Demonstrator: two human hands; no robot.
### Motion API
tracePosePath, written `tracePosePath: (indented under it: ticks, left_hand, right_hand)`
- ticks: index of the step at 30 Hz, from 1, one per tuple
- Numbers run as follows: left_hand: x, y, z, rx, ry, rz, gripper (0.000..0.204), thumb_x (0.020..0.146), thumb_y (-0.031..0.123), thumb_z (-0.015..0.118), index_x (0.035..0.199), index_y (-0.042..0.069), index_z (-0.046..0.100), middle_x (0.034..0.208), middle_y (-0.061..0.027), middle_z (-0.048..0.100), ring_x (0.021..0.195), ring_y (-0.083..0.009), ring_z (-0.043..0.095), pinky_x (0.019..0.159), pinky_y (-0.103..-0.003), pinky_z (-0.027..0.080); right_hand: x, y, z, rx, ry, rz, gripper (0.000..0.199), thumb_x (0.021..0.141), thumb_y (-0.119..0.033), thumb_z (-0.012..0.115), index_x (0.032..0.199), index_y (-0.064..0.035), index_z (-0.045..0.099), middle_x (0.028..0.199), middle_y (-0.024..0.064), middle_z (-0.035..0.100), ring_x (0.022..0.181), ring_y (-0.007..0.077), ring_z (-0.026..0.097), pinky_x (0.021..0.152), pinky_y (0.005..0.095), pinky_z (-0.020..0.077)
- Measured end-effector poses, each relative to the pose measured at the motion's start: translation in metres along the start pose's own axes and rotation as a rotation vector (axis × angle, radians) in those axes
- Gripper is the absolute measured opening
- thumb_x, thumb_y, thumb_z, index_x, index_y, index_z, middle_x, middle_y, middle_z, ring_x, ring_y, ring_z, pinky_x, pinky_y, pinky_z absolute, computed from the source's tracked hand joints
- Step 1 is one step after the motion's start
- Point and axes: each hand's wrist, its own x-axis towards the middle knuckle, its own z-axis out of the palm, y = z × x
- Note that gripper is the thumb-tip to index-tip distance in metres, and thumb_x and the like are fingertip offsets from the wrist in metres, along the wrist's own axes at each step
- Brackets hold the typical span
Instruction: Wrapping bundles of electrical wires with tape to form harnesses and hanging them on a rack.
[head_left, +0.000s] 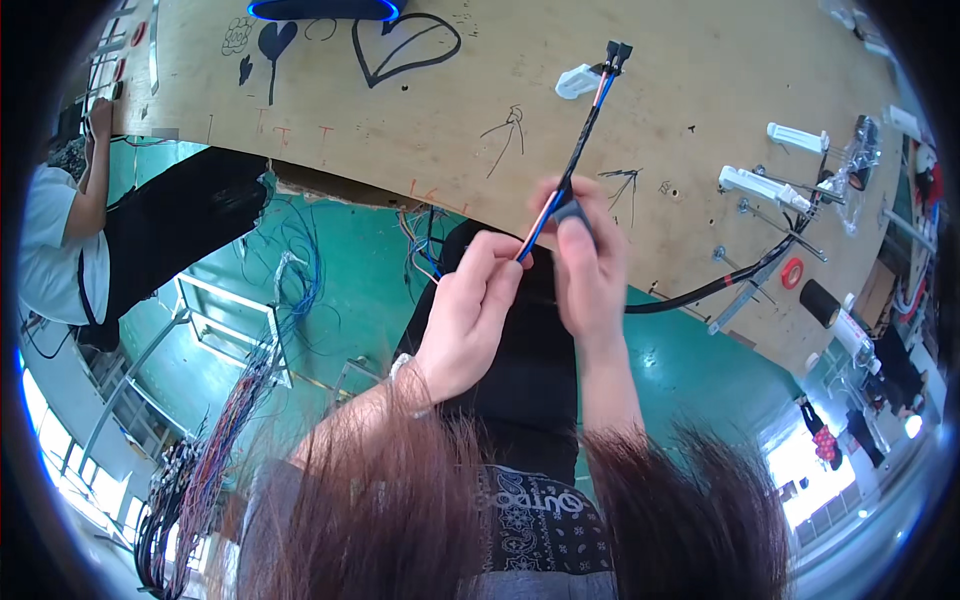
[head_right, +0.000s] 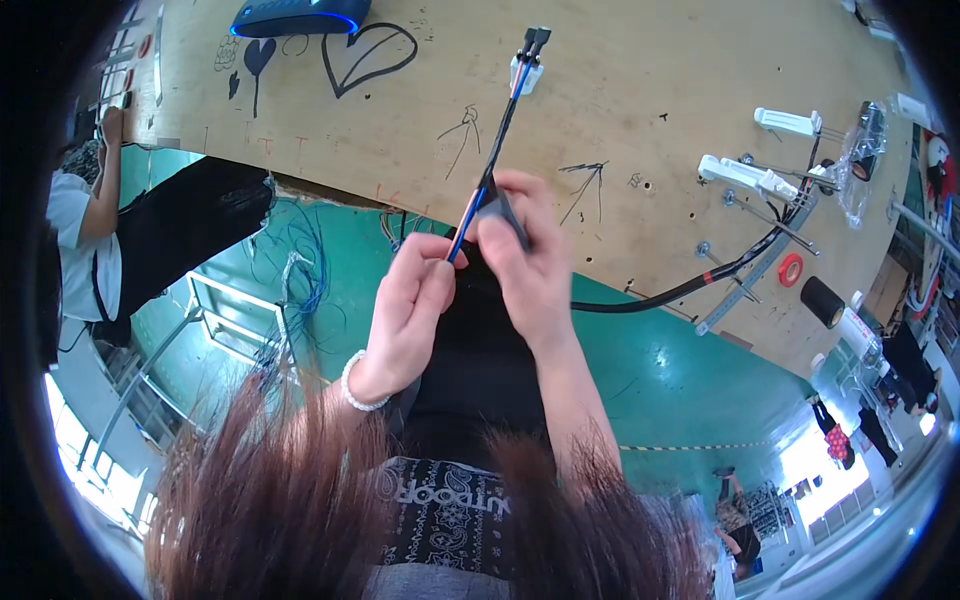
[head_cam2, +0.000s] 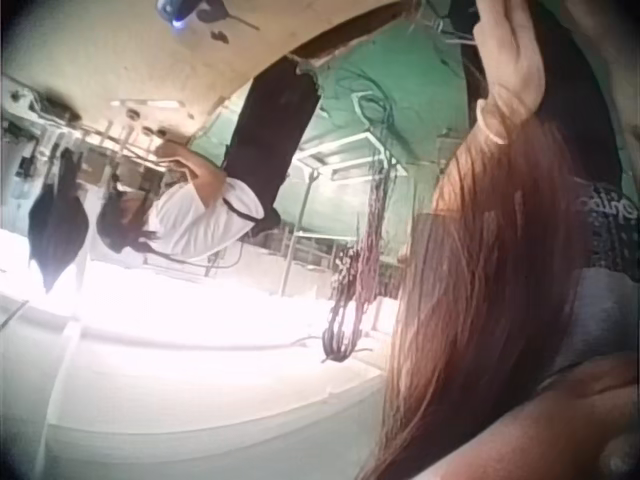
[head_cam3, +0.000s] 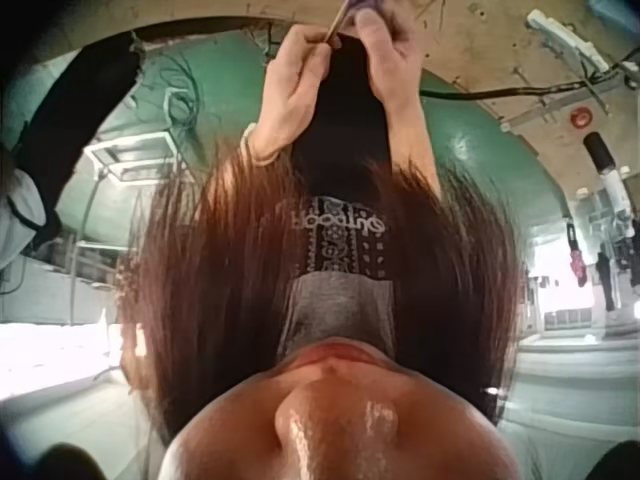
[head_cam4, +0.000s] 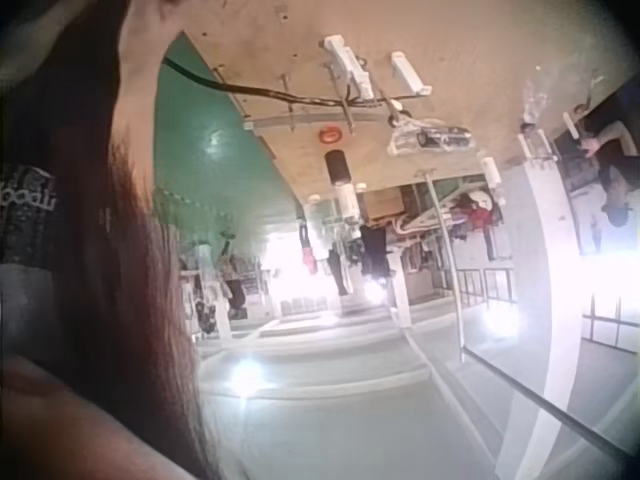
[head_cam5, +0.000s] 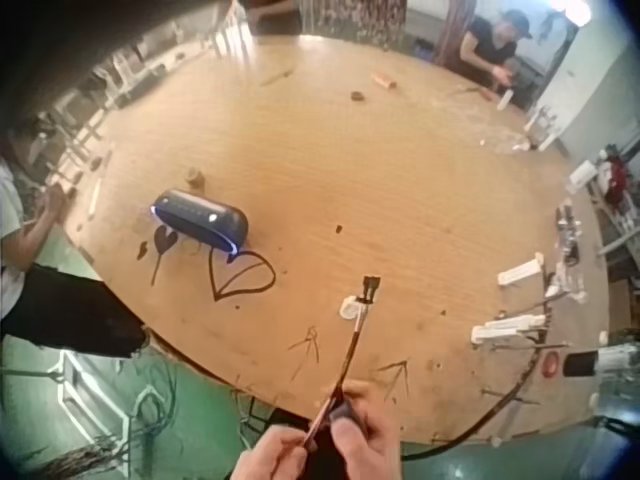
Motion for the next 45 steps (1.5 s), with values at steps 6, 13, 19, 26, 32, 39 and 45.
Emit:
tracePosePath:
  ticks: [6,13,19,26,32,39,45]
  left_hand:
    - [-0.011,0.003,0.008,0.19,0.091,0.206,0.013,0.096,0.004,0.049,0.109,0.003,0.051,0.07,-0.0147,0.057,0.059,-0.0272,0.059,0.054,-0.032,0.042]
    - [-0.008,-0.001,0.007,-0.346,-0.056,0.004,0.013,0.101,0.013,0.042,0.105,0.003,0.048,0.069,0.0071,0.033,0.058,-0.0026,0.027,0.052,-0.019,0.023]
    - [-0.012,-0.001,0.006,0.177,0.106,0.111,0.011,0.097,0.007,0.049,0.107,0.002,0.052,0.064,-0.0082,0.052,0.055,-0.0184,0.05,0.054,-0.029,0.041]
    - [-0.011,-0.005,0.023,0.135,0.147,0.267,0.025,0.091,0.001,0.049,0.116,0.0,0.05,0.08,-0.0213,0.063,0.073,-0.0416,0.062,0.058,-0.04,0.049]
    - [-0.013,-0.006,0.006,-0.495,-0.117,-0.076,0.016,0.101,0.013,0.043,0.106,0.001,0.053,0.075,0.0016,0.047,0.062,-0.0059,0.035,0.055,-0.022,0.034]
    - [-0.021,-0.008,0.002,-0.002,-0.015,0.03,0.013,0.1,0.012,0.044,0.102,0.003,0.053,0.074,-0.0058,0.057,0.057,-0.0166,0.052,0.054,-0.028,0.041]
    - [-0.045,-0.021,0.009,0.246,0.16,0.303,0.012,0.096,0.005,0.048,0.107,0.004,0.052,0.071,-0.0114,0.059,0.059,-0.0296,0.061,0.05,-0.035,0.044]
  right_hand:
    - [0.01,-0.06,0.011,-0.646,-0.102,-0.36,0.028,0.093,-0.023,0.061,0.112,-0.0037,0.052,0.078,0.0015,0.042,0.067,0.0067,0.041,0.056,0.0219,0.0314]
    - [0.022,-0.008,0.016,0.44,-0.144,0.128,0.029,0.097,-0.026,0.054,0.115,-0.0028,0.052,0.105,0.0082,0.062,0.091,0.0148,0.059,0.076,0.028,0.0469]
    - [-0.012,-0.019,-0.007,0.227,-0.15,0.079,0.031,0.094,-0.03,0.059,0.11,-0.0042,0.057,0.105,0.0078,0.06,0.089,0.0168,0.059,0.071,0.0303,0.0473]
    - [0.007,-0.048,0.011,-0.744,-0.091,-0.484,0.046,0.082,-0.028,0.075,0.113,-0.0032,0.05,0.076,-0.0027,0.043,0.068,0.0078,0.043,0.055,0.0247,0.033]
    - [0.014,-0.006,0.022,0.264,-0.134,0.167,0.045,0.092,-0.037,0.062,0.117,-0.0037,0.046,0.121,0.0127,0.048,0.107,0.0224,0.056,0.089,0.0363,0.0504]
    - [-0.029,0.017,0.013,0.447,0.024,0.147,0.056,0.094,-0.054,0.049,0.115,-0.0027,0.055,0.121,0.0187,0.054,0.105,0.0268,0.057,0.09,0.04,0.0475]
    - [-0.024,-0.074,0.025,-0.607,-0.141,-0.23,0.028,0.091,-0.027,0.062,0.102,-0.0016,0.06,0.092,0.0059,0.047,0.084,0.0134,0.048,0.074,0.0275,0.0391]
